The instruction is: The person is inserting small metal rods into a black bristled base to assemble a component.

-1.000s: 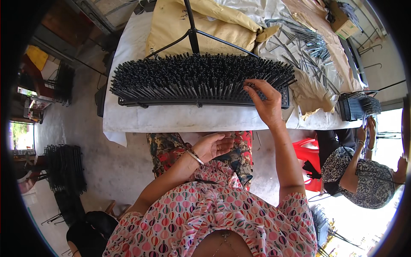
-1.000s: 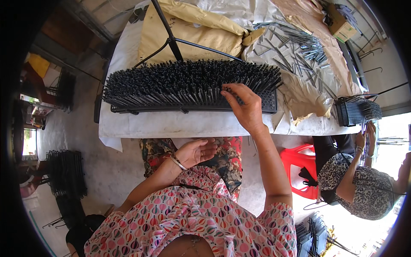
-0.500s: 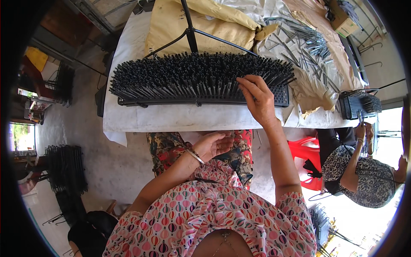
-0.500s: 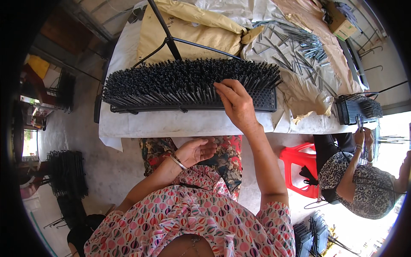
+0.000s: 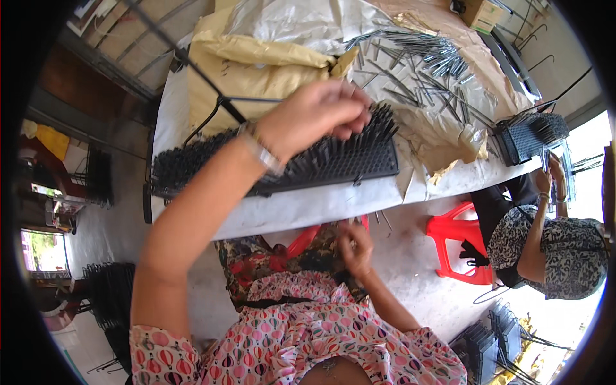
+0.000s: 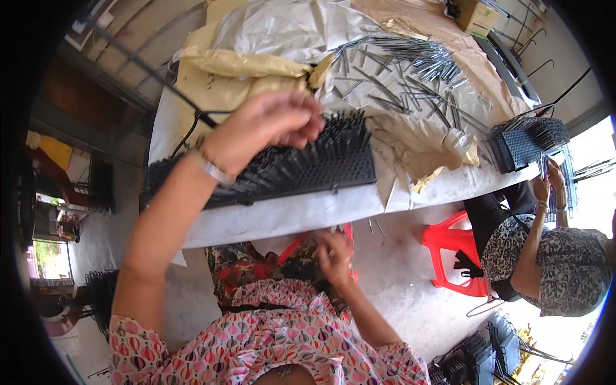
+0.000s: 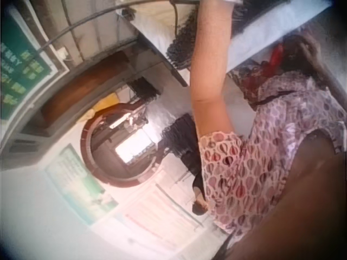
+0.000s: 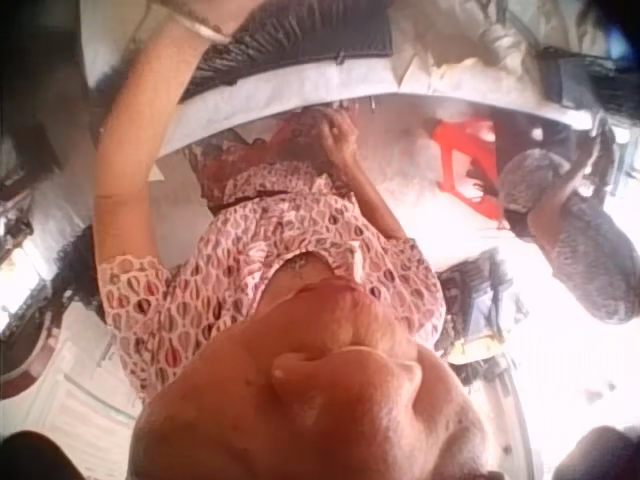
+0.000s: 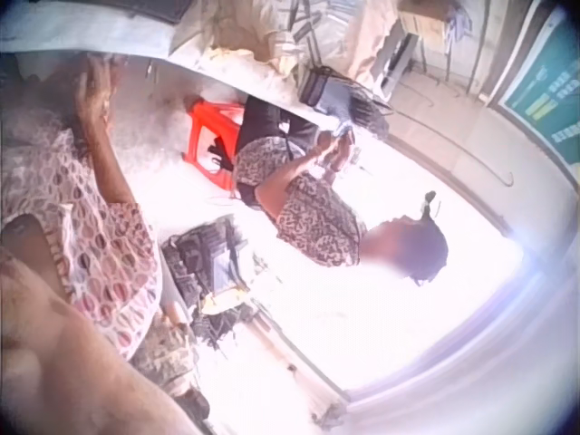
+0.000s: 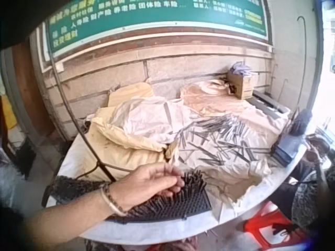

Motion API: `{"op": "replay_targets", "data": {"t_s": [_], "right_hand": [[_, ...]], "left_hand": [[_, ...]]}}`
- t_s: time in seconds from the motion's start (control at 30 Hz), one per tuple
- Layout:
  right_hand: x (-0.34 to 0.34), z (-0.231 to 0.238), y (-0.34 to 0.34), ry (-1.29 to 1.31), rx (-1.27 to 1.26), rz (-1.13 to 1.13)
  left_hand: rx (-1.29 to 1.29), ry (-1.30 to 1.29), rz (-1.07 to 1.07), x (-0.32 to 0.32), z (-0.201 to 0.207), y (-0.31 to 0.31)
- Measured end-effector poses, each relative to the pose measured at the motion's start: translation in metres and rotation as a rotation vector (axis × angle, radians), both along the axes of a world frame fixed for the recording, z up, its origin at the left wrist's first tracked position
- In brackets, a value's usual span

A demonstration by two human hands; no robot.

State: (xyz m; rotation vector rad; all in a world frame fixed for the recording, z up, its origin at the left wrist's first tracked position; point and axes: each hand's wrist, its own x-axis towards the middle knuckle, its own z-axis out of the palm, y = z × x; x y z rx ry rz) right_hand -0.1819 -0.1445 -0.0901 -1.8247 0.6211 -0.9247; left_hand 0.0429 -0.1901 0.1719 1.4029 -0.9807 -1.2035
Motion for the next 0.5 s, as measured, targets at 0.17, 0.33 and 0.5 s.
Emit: {"op": "replay_targets", "data": {"t_s": [0.17, 0.33, 0.5], "right_hand": [[0.008, -0.017, -0.001, 0.088, 0.11, 0.038], [0.003, -0.022, -0.015, 0.329, 0.036, 0.014], [-0.002, -0.03, -0.034, 0.357, 0.069, -0.118]], "left_hand": [[-0.017, -0.696, -0.049, 0.057, -0.031, -0.193], [-0.012, -1.317, 0.003, 0.108, -0.126, -0.345], [0.127, -1.331, -0.017, 0.125, -0.171, -0.441]]}}
